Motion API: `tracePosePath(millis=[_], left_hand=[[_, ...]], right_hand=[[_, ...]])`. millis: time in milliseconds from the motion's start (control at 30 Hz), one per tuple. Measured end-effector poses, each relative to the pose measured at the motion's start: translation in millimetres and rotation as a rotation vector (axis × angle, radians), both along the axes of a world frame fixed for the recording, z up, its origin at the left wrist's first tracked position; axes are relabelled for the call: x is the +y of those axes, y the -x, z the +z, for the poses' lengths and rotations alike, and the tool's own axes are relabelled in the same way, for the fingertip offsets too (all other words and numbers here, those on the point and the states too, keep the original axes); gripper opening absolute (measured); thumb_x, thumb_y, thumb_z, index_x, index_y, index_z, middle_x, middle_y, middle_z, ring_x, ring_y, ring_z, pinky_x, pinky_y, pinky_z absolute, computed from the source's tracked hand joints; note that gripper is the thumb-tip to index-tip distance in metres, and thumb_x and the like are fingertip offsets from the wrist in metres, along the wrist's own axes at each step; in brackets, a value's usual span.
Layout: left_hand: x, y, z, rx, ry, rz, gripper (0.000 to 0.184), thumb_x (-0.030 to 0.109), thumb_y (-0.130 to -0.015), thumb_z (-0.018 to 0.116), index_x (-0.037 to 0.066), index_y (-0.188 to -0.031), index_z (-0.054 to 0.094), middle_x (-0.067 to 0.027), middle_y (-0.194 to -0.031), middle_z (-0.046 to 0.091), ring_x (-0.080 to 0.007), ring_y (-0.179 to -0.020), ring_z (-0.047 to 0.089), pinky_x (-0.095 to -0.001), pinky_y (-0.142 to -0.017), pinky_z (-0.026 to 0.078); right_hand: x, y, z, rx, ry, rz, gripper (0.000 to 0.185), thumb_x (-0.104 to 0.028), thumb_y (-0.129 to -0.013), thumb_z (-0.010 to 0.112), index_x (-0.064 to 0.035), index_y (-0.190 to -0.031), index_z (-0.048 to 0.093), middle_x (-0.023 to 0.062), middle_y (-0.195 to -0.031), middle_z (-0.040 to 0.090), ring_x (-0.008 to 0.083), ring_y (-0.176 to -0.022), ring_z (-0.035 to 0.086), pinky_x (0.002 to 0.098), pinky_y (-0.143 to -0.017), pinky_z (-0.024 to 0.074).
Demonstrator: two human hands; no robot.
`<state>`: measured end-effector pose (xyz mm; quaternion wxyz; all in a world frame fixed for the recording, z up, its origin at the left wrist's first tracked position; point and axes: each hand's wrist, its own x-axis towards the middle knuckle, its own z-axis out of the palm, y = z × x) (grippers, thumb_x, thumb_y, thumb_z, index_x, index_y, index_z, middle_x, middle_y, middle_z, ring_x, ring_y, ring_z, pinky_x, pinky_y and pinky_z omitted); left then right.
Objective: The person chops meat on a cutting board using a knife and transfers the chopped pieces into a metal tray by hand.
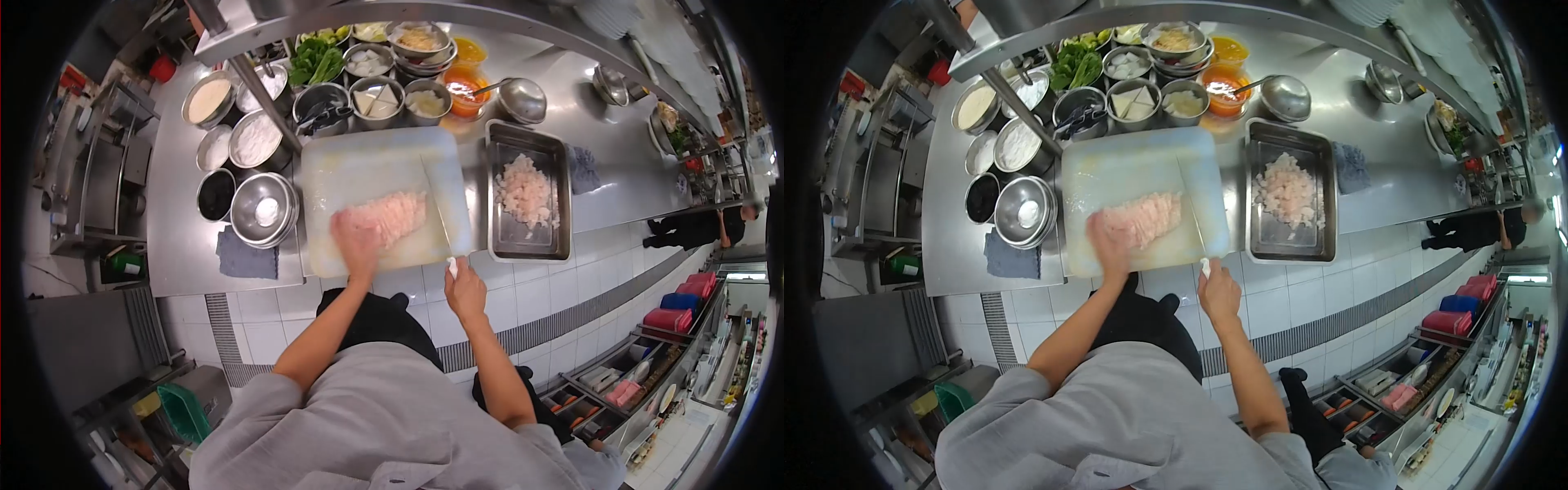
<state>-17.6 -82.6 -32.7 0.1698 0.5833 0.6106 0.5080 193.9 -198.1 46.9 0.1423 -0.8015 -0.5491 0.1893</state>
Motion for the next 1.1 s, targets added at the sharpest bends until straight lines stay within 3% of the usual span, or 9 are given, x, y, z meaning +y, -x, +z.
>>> tracePosePath(millis=[100,167,700,800,900,1000,1033,1067,1100], left_hand=[[8.6,-43.2,32.0,-0.305,0.168,-0.045,0.067,0.03,-0.082,0.075,0.001,-0.138,0.05,-0.0258,-0.144,0.039,-0.042,-0.136,0.036,-0.0494,-0.113,0.029],[17.9,-51.1,37.8,0.149,0.122,0.046,0.064,0.027,-0.083,0.073,0.004,-0.138,0.051,-0.0248,-0.145,0.039,-0.0407,-0.135,0.037,-0.0509,-0.11,0.032],[87.5,-28.5,18.9,0.277,-0.067,-0.523,0.053,0.024,-0.072,0.075,0.009,-0.123,0.064,-0.0203,-0.142,0.045,-0.0435,-0.128,0.043,-0.0519,-0.108,0.038],[125.7,-17.3,15.3,0.255,-0.044,-0.791,0.055,0.027,-0.072,0.075,0.01,-0.124,0.065,-0.0211,-0.144,0.045,-0.0432,-0.13,0.043,-0.0495,-0.11,0.038],[146.0,-12.2,23.5,0.259,0.013,-1.041,0.064,0.03,-0.072,0.075,0.013,-0.133,0.06,-0.021,-0.147,0.041,-0.0428,-0.133,0.04,-0.0471,-0.113,0.037],[141.7,-23.1,44.4,0.248,0.046,-0.989,0.082,0.037,-0.073,0.078,0.012,-0.144,0.047,-0.0229,-0.152,0.035,-0.0445,-0.137,0.035,-0.0503,-0.115,0.032],[123.0,-32.0,52.4,0.296,0.173,-0.72,0.091,0.04,-0.071,0.081,0.012,-0.148,0.04,-0.0243,-0.154,0.029,-0.045,-0.139,0.032,-0.0531,-0.114,0.031],[104.6,-40.2,59.5,0.337,0.302,-0.446,0.101,0.042,-0.07,0.083,0.011,-0.152,0.033,-0.0257,-0.157,0.024,-0.0455,-0.142,0.028,-0.0559,-0.114,0.029],[90.4,-50.0,62.6,0.332,0.3,-0.442,0.101,0.042,-0.07,0.083,0.011,-0.152,0.033,-0.0257,-0.157,0.024,-0.0455,-0.142,0.028,-0.0559,-0.114,0.029]], right_hand=[[10.8,6.6,2.6,-0.034,0.038,0.088,0.026,-0.02,-0.09,0.063,-0.0068,-0.11,0.052,0.0251,-0.087,0.065,0.0472,-0.078,0.066,0.0557,-0.068,0.0521],[9.8,14.1,5.4,-0.05,0.065,0.134,0.03,-0.019,-0.089,0.063,-0.0064,-0.113,0.051,0.0243,-0.088,0.063,0.0465,-0.077,0.066,0.0551,-0.068,0.0529],[17.6,141.3,4.1,0.282,0.09,-0.264,0.029,-0.011,-0.09,0.058,0.0021,-0.11,0.042,0.0338,-0.086,0.062,0.0529,-0.08,0.062,0.0584,-0.072,0.0504],[23.2,167.9,6.2,0.387,0.056,-0.353,0.029,-0.013,-0.091,0.057,0.0046,-0.109,0.041,0.0363,-0.082,0.063,0.056,-0.08,0.061,0.0586,-0.072,0.0492],[21.1,174.9,5.7,0.459,0.048,-0.425,0.034,-0.015,-0.092,0.058,0.0051,-0.113,0.041,0.033,-0.081,0.065,0.0494,-0.071,0.066,0.0532,-0.064,0.0528],[-3.3,144.1,-15.5,0.497,-0.009,-0.463,0.032,-0.018,-0.092,0.065,-0.0005,-0.113,0.048,0.0193,-0.072,0.066,0.0297,-0.059,0.069,0.0419,-0.054,0.054],[-11.1,128.1,-3.1,0.329,-0.094,-0.377,0.028,-0.018,-0.092,0.066,-0.0018,-0.109,0.051,0.0164,-0.07,0.065,0.0254,-0.058,0.068,0.0392,-0.053,0.0527],[-10.5,111.2,22.9,0.45,0.126,-0.451,0.037,-0.025,-0.09,0.065,0.0015,-0.11,0.048,0.0321,-0.08,0.065,0.0525,-0.08,0.064,0.0576,-0.068,0.0498],[-21.9,95.0,22.9,0.379,0.075,-0.381,0.035,-0.024,-0.09,0.066,0.0007,-0.109,0.049,0.0314,-0.079,0.065,0.0519,-0.08,0.064,0.0564,-0.069,0.05]])
